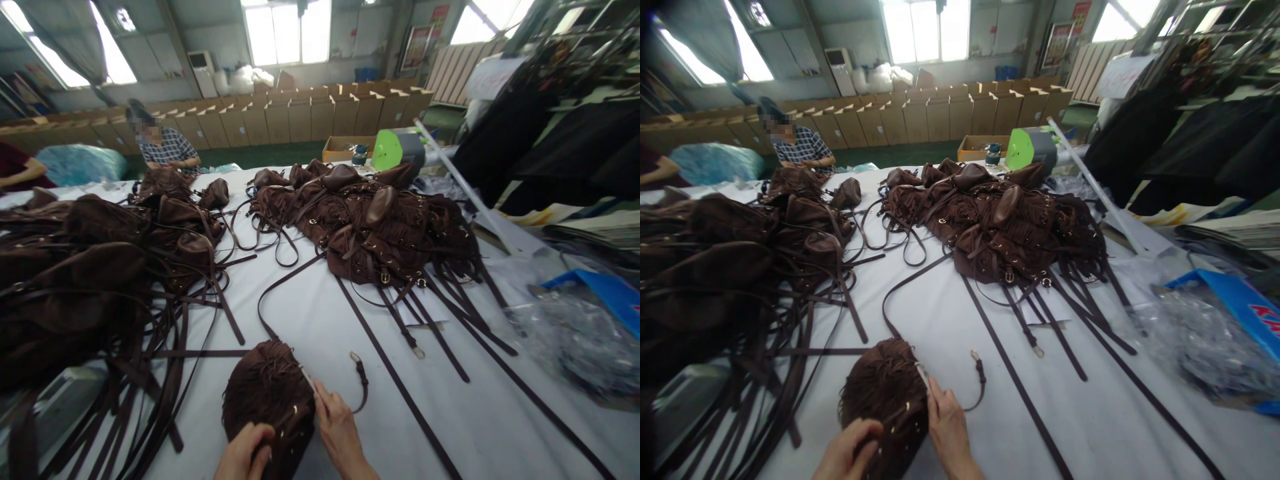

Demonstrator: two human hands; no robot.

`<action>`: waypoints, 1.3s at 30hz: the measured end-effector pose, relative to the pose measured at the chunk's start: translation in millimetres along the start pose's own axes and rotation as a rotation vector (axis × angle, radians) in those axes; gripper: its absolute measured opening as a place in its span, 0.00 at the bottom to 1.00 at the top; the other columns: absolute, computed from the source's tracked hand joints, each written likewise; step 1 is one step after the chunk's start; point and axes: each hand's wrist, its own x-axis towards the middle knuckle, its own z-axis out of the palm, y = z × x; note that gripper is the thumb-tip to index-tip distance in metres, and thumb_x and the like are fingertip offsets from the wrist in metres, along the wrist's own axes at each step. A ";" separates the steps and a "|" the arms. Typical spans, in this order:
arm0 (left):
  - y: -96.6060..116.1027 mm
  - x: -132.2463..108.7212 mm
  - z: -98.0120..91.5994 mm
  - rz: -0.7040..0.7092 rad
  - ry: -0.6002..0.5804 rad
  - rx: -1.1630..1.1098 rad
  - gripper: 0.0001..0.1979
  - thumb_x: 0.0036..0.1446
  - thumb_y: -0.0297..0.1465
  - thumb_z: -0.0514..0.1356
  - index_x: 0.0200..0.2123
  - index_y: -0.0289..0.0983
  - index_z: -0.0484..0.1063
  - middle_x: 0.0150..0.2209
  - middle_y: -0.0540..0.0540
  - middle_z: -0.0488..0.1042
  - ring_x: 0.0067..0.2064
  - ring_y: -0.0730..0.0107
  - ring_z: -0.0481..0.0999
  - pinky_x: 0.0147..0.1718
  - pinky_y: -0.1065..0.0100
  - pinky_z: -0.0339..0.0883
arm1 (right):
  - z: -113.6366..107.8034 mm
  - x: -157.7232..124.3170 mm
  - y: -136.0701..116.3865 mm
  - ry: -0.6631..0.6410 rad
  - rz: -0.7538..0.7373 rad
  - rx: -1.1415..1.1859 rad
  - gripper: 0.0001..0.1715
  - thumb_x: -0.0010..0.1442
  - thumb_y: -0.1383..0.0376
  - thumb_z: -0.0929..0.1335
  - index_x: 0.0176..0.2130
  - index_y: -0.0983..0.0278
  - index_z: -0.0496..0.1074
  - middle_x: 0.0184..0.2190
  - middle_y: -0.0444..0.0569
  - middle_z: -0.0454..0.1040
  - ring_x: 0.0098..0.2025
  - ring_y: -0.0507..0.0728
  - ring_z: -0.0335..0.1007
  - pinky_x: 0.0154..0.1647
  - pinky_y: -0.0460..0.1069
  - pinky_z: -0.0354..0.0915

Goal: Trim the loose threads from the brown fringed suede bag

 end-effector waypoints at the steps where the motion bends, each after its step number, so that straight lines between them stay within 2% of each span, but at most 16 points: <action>1: 6.9 8.6 -6.8 0.014 -0.010 0.080 0.15 0.59 0.36 0.51 0.44 0.38 0.74 0.39 0.41 0.74 0.41 0.63 0.75 0.42 0.66 0.69 | -1.7 -0.5 -3.6 0.001 -0.039 0.025 0.23 0.68 0.61 0.54 0.56 0.62 0.67 0.30 0.49 0.71 0.32 0.56 0.72 0.33 0.49 0.68; 4: 37.7 39.6 -18.3 0.041 0.087 0.335 0.19 0.58 0.38 0.53 0.51 0.37 0.69 0.50 0.37 0.68 0.52 0.53 0.68 0.50 0.55 0.62 | -8.6 -2.3 -14.6 0.015 -0.173 0.014 0.23 0.68 0.61 0.54 0.58 0.60 0.63 0.31 0.50 0.70 0.32 0.55 0.71 0.33 0.48 0.68; 6: 56.0 58.1 -12.8 0.027 0.066 0.445 0.19 0.58 0.42 0.54 0.48 0.39 0.70 0.48 0.39 0.70 0.51 0.51 0.67 0.49 0.52 0.60 | -12.7 -3.2 -16.1 0.041 -0.244 -0.051 0.23 0.68 0.61 0.55 0.59 0.60 0.63 0.31 0.50 0.70 0.31 0.55 0.70 0.32 0.48 0.68; 8: 62.2 68.5 2.2 -0.042 0.000 0.493 0.18 0.59 0.43 0.52 0.45 0.37 0.70 0.44 0.39 0.72 0.49 0.49 0.69 0.46 0.53 0.60 | -15.6 -4.0 -9.4 0.087 -0.282 -0.134 0.23 0.68 0.62 0.56 0.58 0.61 0.65 0.30 0.51 0.69 0.30 0.56 0.70 0.30 0.48 0.68; 11: 46.6 65.4 28.0 -0.107 -0.123 0.487 0.15 0.61 0.38 0.51 0.41 0.36 0.71 0.41 0.39 0.75 0.45 0.52 0.73 0.41 0.59 0.63 | -19.0 -7.1 11.9 0.110 -0.203 -0.224 0.23 0.68 0.64 0.54 0.56 0.60 0.67 0.28 0.51 0.70 0.28 0.56 0.70 0.29 0.48 0.68; 14: 19.3 48.4 39.8 -0.110 -0.203 0.465 0.12 0.62 0.34 0.50 0.37 0.39 0.72 0.36 0.43 0.78 0.40 0.58 0.77 0.35 0.66 0.63 | -21.8 -13.3 29.8 0.033 -0.014 -0.112 0.23 0.68 0.63 0.54 0.55 0.61 0.69 0.31 0.53 0.75 0.30 0.57 0.73 0.33 0.49 0.69; 16: 5.2 37.3 37.7 -0.124 -0.214 0.461 0.13 0.63 0.33 0.48 0.35 0.41 0.71 0.33 0.46 0.79 0.39 0.59 0.79 0.32 0.67 0.62 | -21.7 -17.6 33.0 -0.046 0.057 0.069 0.24 0.68 0.59 0.54 0.52 0.62 0.71 0.36 0.53 0.77 0.37 0.58 0.75 0.39 0.50 0.70; 18: -3.7 29.0 30.1 -0.138 -0.208 0.458 0.13 0.63 0.34 0.48 0.33 0.42 0.71 0.31 0.47 0.79 0.38 0.58 0.79 0.31 0.68 0.61 | -19.0 -21.0 29.6 -0.103 0.059 0.180 0.24 0.68 0.57 0.54 0.50 0.62 0.72 0.39 0.52 0.78 0.42 0.58 0.75 0.43 0.49 0.69; 20: -8.5 22.8 18.9 -0.149 -0.199 0.450 0.13 0.62 0.34 0.49 0.32 0.42 0.72 0.32 0.46 0.79 0.39 0.59 0.78 0.32 0.67 0.61 | -14.0 -23.0 22.2 -0.096 0.026 0.127 0.25 0.68 0.57 0.54 0.50 0.61 0.72 0.37 0.52 0.78 0.39 0.58 0.75 0.40 0.49 0.70; 22: -9.4 18.4 5.6 -0.167 -0.199 0.439 0.12 0.61 0.34 0.51 0.30 0.41 0.73 0.30 0.47 0.78 0.37 0.59 0.78 0.32 0.67 0.62 | -8.9 -23.2 13.4 -0.041 -0.047 -0.036 0.25 0.68 0.57 0.54 0.52 0.61 0.71 0.33 0.53 0.76 0.32 0.58 0.75 0.32 0.49 0.70; 25: -0.6 19.1 -12.1 -0.129 -0.101 0.405 0.10 0.58 0.32 0.53 0.38 0.42 0.74 0.38 0.45 0.77 0.43 0.57 0.75 0.40 0.64 0.63 | -6.8 -20.1 0.7 0.039 -0.220 -0.182 0.23 0.67 0.58 0.56 0.54 0.61 0.69 0.29 0.52 0.73 0.27 0.56 0.72 0.27 0.47 0.67; 28: 19.1 31.9 -17.1 -0.011 0.083 0.204 0.15 0.59 0.33 0.53 0.48 0.41 0.70 0.47 0.43 0.74 0.49 0.58 0.70 0.49 0.61 0.61 | -13.3 -15.1 -10.2 0.082 -0.352 -0.179 0.23 0.67 0.59 0.58 0.58 0.61 0.65 0.31 0.52 0.72 0.31 0.56 0.72 0.32 0.47 0.68; 30: 32.0 42.7 -11.4 0.032 0.093 -0.015 0.13 0.60 0.34 0.51 0.45 0.40 0.72 0.43 0.45 0.76 0.45 0.62 0.73 0.46 0.66 0.63 | -18.8 -13.2 -15.6 0.108 -0.384 -0.177 0.23 0.66 0.60 0.59 0.59 0.60 0.63 0.31 0.52 0.71 0.31 0.56 0.71 0.32 0.48 0.68; 32: 39.8 49.4 -1.6 0.022 0.072 -0.121 0.13 0.62 0.34 0.49 0.39 0.40 0.73 0.34 0.48 0.77 0.36 0.66 0.75 0.36 0.71 0.64 | -21.3 -13.6 -18.3 0.130 -0.395 -0.197 0.23 0.66 0.61 0.59 0.59 0.58 0.63 0.30 0.51 0.70 0.30 0.56 0.71 0.30 0.47 0.68; 35: 41.2 47.5 10.3 -0.012 0.109 -0.050 0.17 0.64 0.34 0.45 0.31 0.39 0.71 0.25 0.48 0.74 0.27 0.68 0.72 0.28 0.70 0.58 | -17.0 -18.0 -13.5 0.118 -0.365 -0.278 0.22 0.66 0.63 0.59 0.57 0.56 0.66 0.28 0.50 0.69 0.28 0.56 0.70 0.28 0.47 0.67; 39: 36.8 36.3 9.9 -0.018 0.160 -0.054 0.19 0.64 0.38 0.44 0.26 0.39 0.66 0.24 0.48 0.71 0.28 0.68 0.72 0.29 0.69 0.57 | -9.6 -21.8 9.9 0.076 -0.088 -0.348 0.22 0.63 0.67 0.57 0.49 0.56 0.73 0.24 0.51 0.69 0.23 0.56 0.68 0.22 0.48 0.64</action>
